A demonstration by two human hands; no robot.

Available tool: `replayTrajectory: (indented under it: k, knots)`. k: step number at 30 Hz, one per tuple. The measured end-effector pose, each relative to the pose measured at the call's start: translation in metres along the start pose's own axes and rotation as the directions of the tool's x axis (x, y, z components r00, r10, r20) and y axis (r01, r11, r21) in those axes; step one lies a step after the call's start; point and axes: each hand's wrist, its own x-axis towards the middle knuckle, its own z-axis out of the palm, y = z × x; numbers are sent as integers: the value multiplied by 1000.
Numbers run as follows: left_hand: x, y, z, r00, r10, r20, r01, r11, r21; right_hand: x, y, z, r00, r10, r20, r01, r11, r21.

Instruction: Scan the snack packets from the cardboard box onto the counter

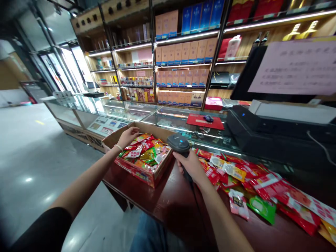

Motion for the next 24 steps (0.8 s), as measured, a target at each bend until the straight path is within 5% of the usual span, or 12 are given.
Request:
replayTrajectory:
  k: [6, 14, 20, 24]
  knots:
    - [44, -44, 7, 978, -90, 190, 32, 957, 289, 34, 2, 20, 1000, -7, 25, 7, 1000, 28]
    - [67, -79, 49, 921, -168, 352, 15, 917, 399, 54, 13, 4, 998, 48, 33, -49, 998, 36]
    - [59, -78, 53, 884, -182, 432, -42, 887, 459, 53, 8, -8, 998, 65, 9, -66, 996, 60]
    - [55, -62, 43, 925, -107, 365, -79, 885, 459, 51, 4, -15, 998, 63, -12, -62, 995, 83]
